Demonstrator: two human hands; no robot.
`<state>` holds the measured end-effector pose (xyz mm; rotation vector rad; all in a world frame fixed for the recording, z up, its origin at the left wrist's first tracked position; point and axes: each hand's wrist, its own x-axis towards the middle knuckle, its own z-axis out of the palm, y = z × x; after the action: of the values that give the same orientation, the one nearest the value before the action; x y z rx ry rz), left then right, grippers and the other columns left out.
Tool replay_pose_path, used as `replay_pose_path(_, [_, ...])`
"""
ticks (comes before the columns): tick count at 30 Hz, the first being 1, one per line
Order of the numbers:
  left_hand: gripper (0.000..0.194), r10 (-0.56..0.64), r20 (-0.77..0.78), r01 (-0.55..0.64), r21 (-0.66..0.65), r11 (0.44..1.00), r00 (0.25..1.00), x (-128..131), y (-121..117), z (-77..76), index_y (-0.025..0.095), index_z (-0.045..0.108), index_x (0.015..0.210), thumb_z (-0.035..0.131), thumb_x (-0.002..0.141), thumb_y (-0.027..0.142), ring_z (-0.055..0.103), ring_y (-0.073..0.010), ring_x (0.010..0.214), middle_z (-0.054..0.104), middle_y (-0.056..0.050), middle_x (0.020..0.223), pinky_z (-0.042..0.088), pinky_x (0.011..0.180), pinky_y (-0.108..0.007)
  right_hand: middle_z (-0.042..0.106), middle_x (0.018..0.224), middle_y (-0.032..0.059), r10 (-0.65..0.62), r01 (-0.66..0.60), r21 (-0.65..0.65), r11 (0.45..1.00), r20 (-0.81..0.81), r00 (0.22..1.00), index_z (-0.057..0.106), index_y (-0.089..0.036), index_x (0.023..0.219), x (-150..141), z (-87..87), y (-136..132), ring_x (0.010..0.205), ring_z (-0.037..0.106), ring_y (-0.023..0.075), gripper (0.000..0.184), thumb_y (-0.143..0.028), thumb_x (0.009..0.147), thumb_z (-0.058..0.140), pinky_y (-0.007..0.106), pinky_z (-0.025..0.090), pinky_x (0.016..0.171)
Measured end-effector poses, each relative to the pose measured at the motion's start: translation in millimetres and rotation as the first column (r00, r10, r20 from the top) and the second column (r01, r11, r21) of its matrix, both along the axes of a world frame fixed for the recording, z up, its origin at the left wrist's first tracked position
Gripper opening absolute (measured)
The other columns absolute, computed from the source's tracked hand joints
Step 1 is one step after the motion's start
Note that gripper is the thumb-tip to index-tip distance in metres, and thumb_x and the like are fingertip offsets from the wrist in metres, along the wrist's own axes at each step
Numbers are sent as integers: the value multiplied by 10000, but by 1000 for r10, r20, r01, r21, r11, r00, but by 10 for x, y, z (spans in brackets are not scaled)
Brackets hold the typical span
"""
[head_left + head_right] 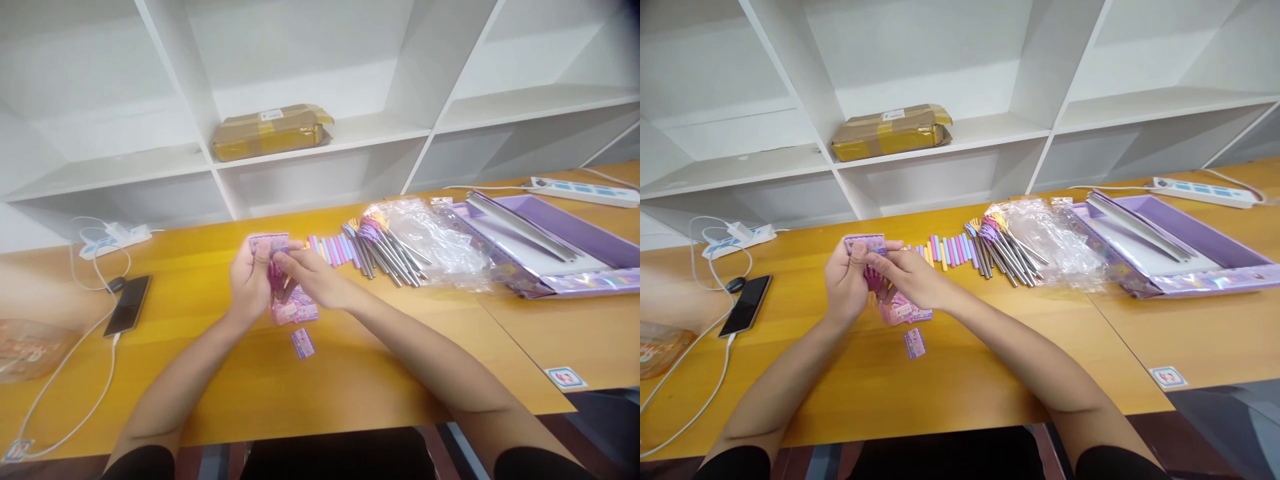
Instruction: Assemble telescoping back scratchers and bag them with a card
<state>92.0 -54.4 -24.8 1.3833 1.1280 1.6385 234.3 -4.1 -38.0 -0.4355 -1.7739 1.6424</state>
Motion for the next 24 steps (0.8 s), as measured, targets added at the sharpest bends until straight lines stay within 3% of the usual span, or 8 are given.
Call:
replay_pose_path(4, [457,-19,31,19,20,1000,999,77,-36,-84,218,700,965,596,1057,654,522,-104,377,715,12,663,423,360,-238,661,646,13,-137,137,59,989,-2,991,642,-174,780,-67,-81,-32,541,678,132,687,-774,1066,465,243,564,541])
replay_pose_path(6, [457,-16,43,15,32,999,999,103,-43,-111,222,712,968,591,1060,653,509,-107,364,676,25,603,415,357,-237,661,631,11,-158,158,70,985,-5,987,638,-178,781,-81,-109,-39,536,676,131,685,-776,1065,460,237,555,540])
replay_pose_path(12, [525,25,131,-25,0,1000,991,108,7,-160,208,715,929,550,1061,689,730,-185,572,807,-54,797,599,522,-298,669,632,31,-176,177,59,983,-8,984,635,-180,737,-85,-131,-33,559,680,140,741,-805,1064,406,242,563,563])
replay_pose_path(16, [465,16,155,-22,38,999,988,62,46,-142,206,713,1035,575,1058,649,801,-227,753,840,-87,965,656,627,-330,649,595,35,-143,142,38,989,21,990,627,-196,695,-92,-86,-34,554,667,153,829,-845,1061,265,259,568,567])
replay_pose_path(18, [488,-58,153,50,59,997,987,41,70,-101,212,711,1065,527,1068,664,815,-255,933,831,-111,1151,676,719,-353,670,636,21,-145,136,136,981,64,987,709,-189,823,-94,-35,-24,618,678,156,742,-778,1091,346,254,565,615])
replay_pose_path(21, [525,-125,145,111,99,989,982,15,115,-31,216,713,1144,458,1085,672,782,-265,1108,799,-115,1251,670,845,-369,716,757,-14,-223,171,365,915,105,969,787,-232,1200,-65,72,19,764,694,145,388,-524,1130,539,232,539,738])
replay_pose_path(24, [391,-194,129,187,64,980,973,-26,151,-10,257,676,1205,542,1074,600,761,-244,1099,782,-74,1248,647,893,-363,712,751,-40,-279,233,362,903,81,957,738,-282,1400,54,222,82,727,698,126,368,-471,1130,575,223,520,730])
